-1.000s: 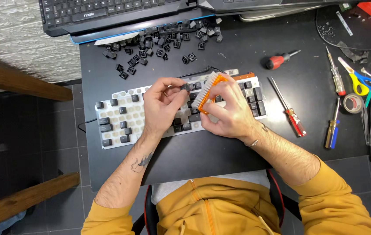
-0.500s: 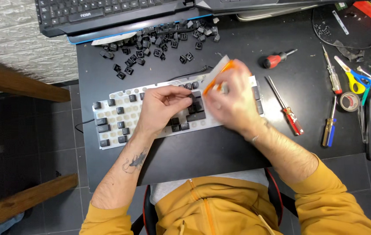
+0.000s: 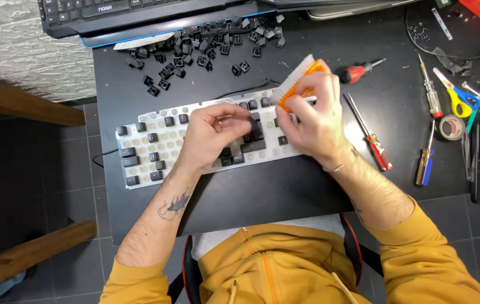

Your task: The person uses an orange-handled brush to clean the surface of a disassembled keyboard, brushing between and around the keycaps. The person occasionally presses down on keycaps while brushing. The task continues across the entire keyboard area.

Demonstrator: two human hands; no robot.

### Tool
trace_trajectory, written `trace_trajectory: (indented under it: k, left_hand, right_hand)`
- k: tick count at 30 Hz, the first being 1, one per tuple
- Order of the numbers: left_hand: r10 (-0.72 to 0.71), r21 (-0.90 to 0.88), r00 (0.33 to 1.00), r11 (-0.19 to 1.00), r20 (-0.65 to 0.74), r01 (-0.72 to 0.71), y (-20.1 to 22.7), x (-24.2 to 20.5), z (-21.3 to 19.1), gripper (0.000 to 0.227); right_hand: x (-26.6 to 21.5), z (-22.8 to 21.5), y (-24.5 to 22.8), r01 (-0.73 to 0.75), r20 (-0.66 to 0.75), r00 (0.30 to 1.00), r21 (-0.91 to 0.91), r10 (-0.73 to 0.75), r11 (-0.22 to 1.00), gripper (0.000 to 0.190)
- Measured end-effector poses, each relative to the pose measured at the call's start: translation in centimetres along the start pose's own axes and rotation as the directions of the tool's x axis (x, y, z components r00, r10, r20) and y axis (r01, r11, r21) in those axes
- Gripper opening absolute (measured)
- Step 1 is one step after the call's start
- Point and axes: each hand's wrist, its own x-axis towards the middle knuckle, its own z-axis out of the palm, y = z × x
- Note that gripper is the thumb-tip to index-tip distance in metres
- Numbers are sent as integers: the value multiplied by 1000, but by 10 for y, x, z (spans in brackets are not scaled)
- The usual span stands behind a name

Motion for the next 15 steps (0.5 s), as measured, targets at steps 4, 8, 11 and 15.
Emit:
trace_trajectory:
  k: [4, 8, 11, 15]
  left_hand:
    - [47, -6, 998, 999, -49, -47, 11, -2, 4, 24]
    - [122, 61, 992, 991, -35, -119, 8, -2, 3, 31]
    - [195, 126, 981, 974, -23, -190, 13, -4, 9, 31]
    - [312, 246, 950, 919, 27, -309, 18, -7, 15, 27]
  right_hand:
    - [-13, 8, -16, 60, -14, 998, 168, -58, 984, 22]
    - [-34, 21, -27, 41, 21, 998, 345, -51, 938, 21]
    - [-35, 20, -31, 62, 0, 998, 372, -67, 926, 21]
    - [-18, 13, -41, 113, -59, 994, 387, -97, 915, 16]
